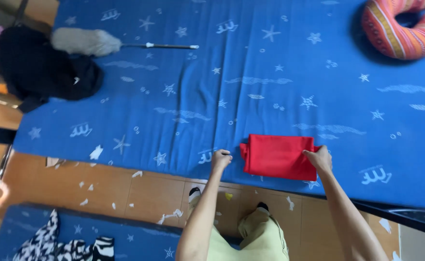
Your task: Folding various t-shirts on a bunk bed mattress.
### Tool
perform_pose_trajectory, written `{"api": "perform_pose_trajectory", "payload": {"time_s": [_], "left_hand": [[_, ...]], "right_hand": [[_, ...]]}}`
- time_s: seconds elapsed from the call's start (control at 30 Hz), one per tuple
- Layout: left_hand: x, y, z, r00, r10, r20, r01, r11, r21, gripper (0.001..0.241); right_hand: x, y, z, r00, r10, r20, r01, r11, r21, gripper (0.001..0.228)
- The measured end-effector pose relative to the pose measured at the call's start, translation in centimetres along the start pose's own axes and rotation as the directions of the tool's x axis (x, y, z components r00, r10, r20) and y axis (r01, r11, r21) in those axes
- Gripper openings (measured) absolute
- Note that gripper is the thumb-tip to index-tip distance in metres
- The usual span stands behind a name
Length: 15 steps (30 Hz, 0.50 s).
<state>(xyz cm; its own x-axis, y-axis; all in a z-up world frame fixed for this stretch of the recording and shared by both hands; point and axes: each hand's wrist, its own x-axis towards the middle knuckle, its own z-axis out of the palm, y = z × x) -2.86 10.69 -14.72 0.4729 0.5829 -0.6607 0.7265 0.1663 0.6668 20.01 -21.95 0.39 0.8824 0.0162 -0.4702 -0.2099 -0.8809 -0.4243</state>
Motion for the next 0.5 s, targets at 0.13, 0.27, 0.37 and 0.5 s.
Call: {"api": "perform_pose_trajectory", "payload": {"time_s": [0.13, 0.27, 0.37, 0.5], "left_hand": [[-0.1, -1.6, -7.4, 0.992, 0.119, 0.044, -0.105, 0.964, -0.244, 0.029], [0.4, -4.7, -14.2, 0.995, 0.053, -0.086, -0.051, 0.998, 0.026, 0.051], [-3.1, -3.8, -20.4, 0.938, 0.177, -0.298, -0.157, 0.983, 0.09, 0.064], [-12.9, -0.8, -29.1, 0.835, 0.186, -0.519, -0.142, 0.982, 0.123, 0.055]], "right_hand": [[0.3, -4.3, 2.7, 0.975, -0.127, -0.181, 0.093, 0.978, -0.187, 0.065], [-0.4, -12.9, 7.2, 0.88, -0.449, -0.152, 0.372, 0.853, -0.367, 0.061], [-3.4, -21.9, 10.2, 0.794, -0.607, -0.016, 0.557, 0.739, -0.378, 0.061], [-11.7, -33.7, 15.2, 0.607, -0.777, 0.168, 0.782, 0.546, -0.3, 0.06]]}}
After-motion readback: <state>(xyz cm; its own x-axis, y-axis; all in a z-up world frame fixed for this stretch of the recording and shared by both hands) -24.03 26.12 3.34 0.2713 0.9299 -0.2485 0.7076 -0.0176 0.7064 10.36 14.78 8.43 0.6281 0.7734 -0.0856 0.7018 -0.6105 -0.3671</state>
